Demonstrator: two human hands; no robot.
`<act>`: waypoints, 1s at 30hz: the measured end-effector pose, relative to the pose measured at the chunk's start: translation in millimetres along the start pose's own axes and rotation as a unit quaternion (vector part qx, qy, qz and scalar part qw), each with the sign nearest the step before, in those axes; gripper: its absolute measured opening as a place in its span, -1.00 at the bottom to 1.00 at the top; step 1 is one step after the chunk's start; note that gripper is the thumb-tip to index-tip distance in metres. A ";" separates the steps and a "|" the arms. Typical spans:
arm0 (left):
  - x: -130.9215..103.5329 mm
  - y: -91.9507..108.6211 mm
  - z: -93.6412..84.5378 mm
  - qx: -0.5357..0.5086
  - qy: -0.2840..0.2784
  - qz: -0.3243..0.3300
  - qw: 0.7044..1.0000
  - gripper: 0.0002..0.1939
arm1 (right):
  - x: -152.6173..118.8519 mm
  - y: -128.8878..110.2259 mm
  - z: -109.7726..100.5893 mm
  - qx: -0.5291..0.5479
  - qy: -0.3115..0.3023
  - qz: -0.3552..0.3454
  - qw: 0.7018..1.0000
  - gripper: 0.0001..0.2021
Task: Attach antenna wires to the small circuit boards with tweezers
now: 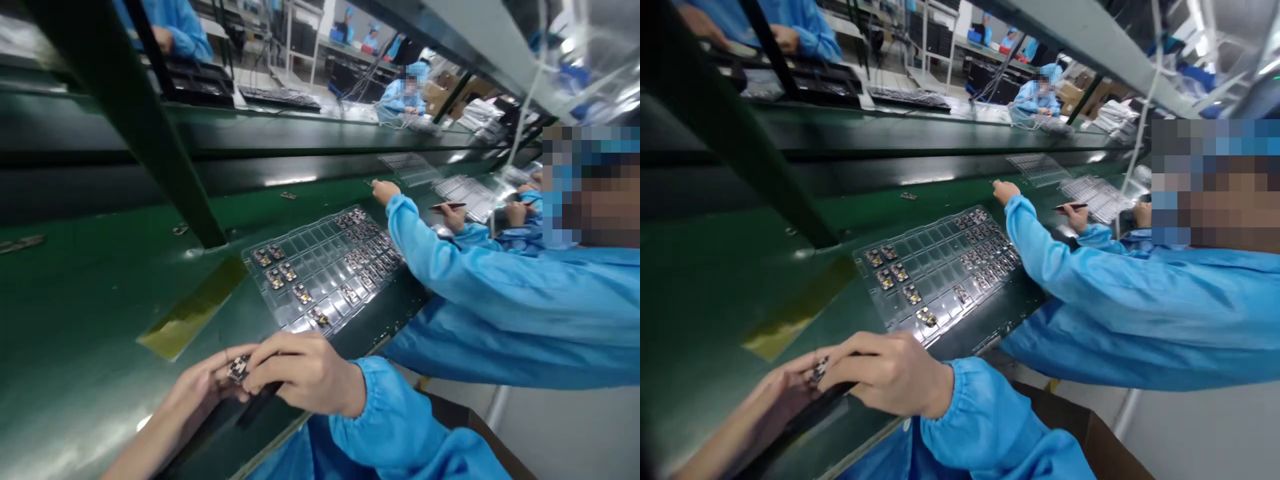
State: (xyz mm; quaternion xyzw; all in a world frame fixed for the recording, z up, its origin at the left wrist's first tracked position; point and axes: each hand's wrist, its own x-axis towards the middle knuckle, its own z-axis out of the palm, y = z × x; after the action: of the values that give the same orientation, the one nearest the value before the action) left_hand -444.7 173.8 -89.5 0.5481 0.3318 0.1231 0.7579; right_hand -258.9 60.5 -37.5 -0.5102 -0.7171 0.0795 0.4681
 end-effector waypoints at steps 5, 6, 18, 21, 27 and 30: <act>-9.6 18.0 8.6 0.001 -0.006 0.009 1.000 -0.57 | -3.9 4.1 27.6 0.074 -0.027 0.031 0.996 -0.68; -8.4 19.9 8.8 -0.011 -0.014 0.001 1.000 -0.56 | -3.8 5.5 27.8 0.077 -0.026 0.043 0.996 -0.70; 10.5 2.0 -14.9 -0.109 0.104 0.010 0.989 -0.71 | -38.7 -15.5 54.4 0.167 0.057 0.334 0.926 -0.64; 6.4 -0.5 -9.6 -0.119 0.064 0.002 0.991 -0.71 | -50.1 -22.6 73.8 0.263 0.004 0.390 0.883 -0.74; 4.3 -8.2 1.2 -0.145 0.021 0.022 0.989 -0.80 | -55.6 -21.1 79.4 0.213 -0.021 0.384 0.898 -0.94; 6.1 -10.6 2.3 -0.104 0.022 0.045 0.993 -0.82 | -56.4 -19.6 79.0 0.205 -0.041 0.368 0.906 -0.93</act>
State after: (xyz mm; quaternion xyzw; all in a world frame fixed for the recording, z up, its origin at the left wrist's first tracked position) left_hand -440.6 171.6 -100.9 0.4777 0.3086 0.2034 0.7970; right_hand -329.0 34.6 -102.6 -0.6271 -0.4650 0.4119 0.4700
